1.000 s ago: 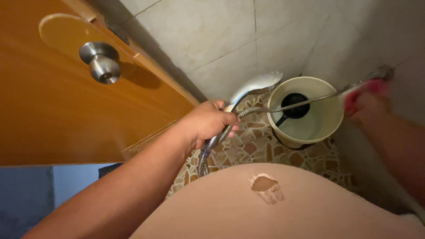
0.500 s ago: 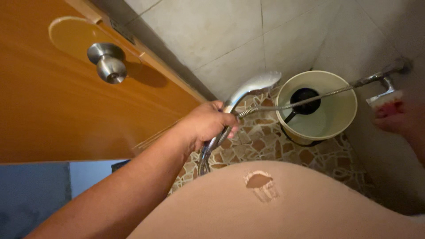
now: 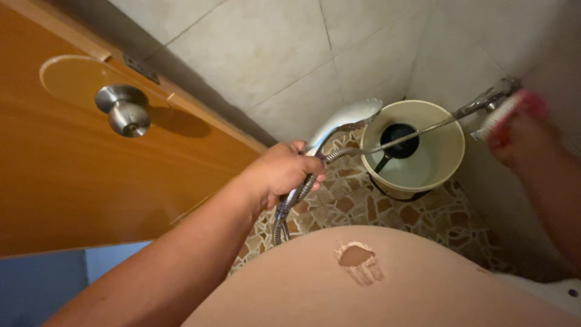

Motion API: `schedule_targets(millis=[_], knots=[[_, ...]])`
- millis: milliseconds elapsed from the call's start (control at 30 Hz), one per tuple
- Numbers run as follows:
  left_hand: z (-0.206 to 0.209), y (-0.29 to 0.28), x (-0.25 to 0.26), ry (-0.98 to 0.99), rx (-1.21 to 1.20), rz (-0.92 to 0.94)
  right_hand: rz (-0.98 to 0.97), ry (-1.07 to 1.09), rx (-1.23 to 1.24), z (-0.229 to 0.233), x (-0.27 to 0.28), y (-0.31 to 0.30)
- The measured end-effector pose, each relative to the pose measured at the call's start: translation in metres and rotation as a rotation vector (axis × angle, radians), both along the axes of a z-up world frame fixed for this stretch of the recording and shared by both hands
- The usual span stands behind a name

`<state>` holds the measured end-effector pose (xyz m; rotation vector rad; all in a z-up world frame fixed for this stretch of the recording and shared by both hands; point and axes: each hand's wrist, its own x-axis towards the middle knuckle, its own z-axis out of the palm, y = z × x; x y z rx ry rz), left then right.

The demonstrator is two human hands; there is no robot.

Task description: The person scrubs a handheld shower head and its flexible hose using a pink brush. The person holds the shower head in the left hand and scrubs the head and hose with the brush in the right hand.

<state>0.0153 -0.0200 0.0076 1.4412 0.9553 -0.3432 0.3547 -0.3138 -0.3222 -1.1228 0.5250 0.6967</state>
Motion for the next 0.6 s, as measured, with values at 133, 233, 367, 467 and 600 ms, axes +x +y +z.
schedule_targets(millis=[133, 233, 367, 467, 600], knots=[[0.001, -0.004, 0.008, -0.033, -0.004, -0.030, -0.013, 0.044, 0.054, -0.009, 0.002, 0.013], [-0.004, -0.004, 0.010, -0.062, -0.048, 0.007, 0.086, 0.028, 0.003, -0.016, -0.007, -0.003], [-0.012, 0.000, 0.016, -0.077, -0.083, 0.048, -0.013, 0.007, 0.015, -0.007, 0.010, -0.010], [-0.015, 0.000, 0.016, -0.069, -0.067, 0.037, -0.171, 0.053, 0.167, 0.008, 0.026, 0.016], [-0.017, -0.003, 0.021, -0.097, -0.083, 0.050, -0.100, 0.201, 0.151, 0.018, 0.015, 0.029]])
